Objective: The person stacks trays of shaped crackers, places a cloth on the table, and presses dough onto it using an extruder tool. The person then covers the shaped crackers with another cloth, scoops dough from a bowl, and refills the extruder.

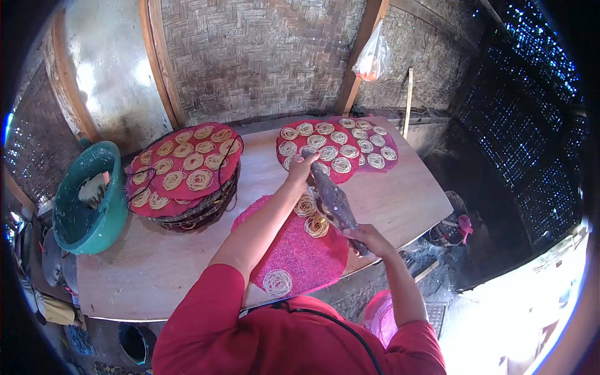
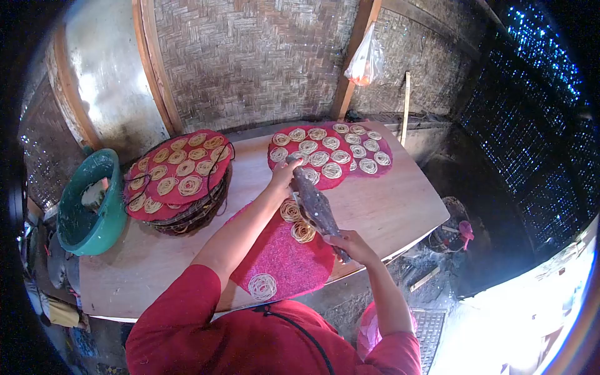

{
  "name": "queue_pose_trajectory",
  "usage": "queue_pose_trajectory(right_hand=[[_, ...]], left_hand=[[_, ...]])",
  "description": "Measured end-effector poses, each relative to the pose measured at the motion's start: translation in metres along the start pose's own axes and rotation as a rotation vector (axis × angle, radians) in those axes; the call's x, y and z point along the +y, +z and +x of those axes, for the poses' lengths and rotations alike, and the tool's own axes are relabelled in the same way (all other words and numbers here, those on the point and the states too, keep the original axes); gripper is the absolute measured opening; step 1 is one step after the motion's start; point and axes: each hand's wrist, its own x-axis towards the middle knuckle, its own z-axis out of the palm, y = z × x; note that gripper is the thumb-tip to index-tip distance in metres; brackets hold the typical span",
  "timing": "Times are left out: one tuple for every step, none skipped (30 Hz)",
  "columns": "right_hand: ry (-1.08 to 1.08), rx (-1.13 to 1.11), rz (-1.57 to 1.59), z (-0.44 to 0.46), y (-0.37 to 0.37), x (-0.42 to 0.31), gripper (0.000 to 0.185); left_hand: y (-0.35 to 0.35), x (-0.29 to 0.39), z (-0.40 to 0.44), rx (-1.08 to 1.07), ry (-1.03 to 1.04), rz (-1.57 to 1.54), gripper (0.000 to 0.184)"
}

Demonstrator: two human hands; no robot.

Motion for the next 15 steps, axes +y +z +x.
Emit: queue_pose_trajectory(right_hand=[[0.000, 0.000, 0.004, 0.002, 0.003, 0.000, 0.038], [-0.032, 0.007, -0.017, 0.004, 0.006, 0.000, 0.038], [-0.063, 0.014, -0.038, 0.005, 0.008, 0.000, 0.038], [-0.063, 0.013, -0.034, 0.006, 0.010, -0.002, 0.038], [-0.090, 0.022, -0.063, 0.004, 0.012, -0.006, 0.038], [-0.117, 0.032, -0.091, 0.002, 0.014, -0.011, 0.037], [-0.115, 0.032, -0.088, -0.004, 0.013, -0.016, 0.037], [-0.122, -0.006, -0.078, -0.013, 0.009, -0.023, 0.041], [-0.128, -0.044, -0.069, -0.020, 0.006, -0.027, 0.044], [-0.125, -0.045, -0.067, -0.027, 0.000, -0.026, 0.044], [-0.098, -0.110, 0.012, -0.034, -0.006, -0.024, 0.049], [-0.071, -0.174, 0.091, -0.040, -0.010, -0.023, 0.054], [-0.066, -0.172, 0.093, -0.046, -0.010, -0.023, 0.054], [-0.009, -0.145, 0.158, -0.052, -0.009, -0.022, 0.057], [0.048, -0.115, 0.222, -0.058, -0.009, -0.021, 0.060]], left_hand=[[-0.001, 0.003, -0.002, 0.007, 0.028, -0.009, 0.033], [-0.002, 0.006, -0.004, 0.004, 0.020, -0.032, 0.035], [-0.002, 0.011, -0.008, 0.005, 0.019, -0.029, 0.035], [0.000, 0.019, -0.011, 0.012, 0.037, -0.013, 0.037], [0.002, 0.025, -0.015, 0.020, 0.055, 0.002, 0.039], [0.015, 0.040, -0.034, 0.032, 0.077, -0.049, 0.044], [0.015, 0.042, -0.030, 0.032, 0.074, -0.046, 0.044], [0.017, 0.046, -0.022, 0.024, 0.153, 0.017, 0.045], [0.017, 0.047, -0.018, 0.016, 0.232, 0.079, 0.046], [0.027, 0.056, -0.033, 0.024, 0.203, 0.092, 0.044], [0.030, 0.054, -0.038, 0.026, 0.199, 0.092, 0.044], [0.033, 0.049, -0.041, 0.026, 0.200, 0.088, 0.037], [0.036, 0.044, -0.044, 0.026, 0.201, 0.083, 0.030], [0.036, 0.031, -0.040, 0.002, 0.240, 0.062, 0.028], [0.034, 0.020, -0.038, -0.001, 0.234, 0.060, 0.028]])
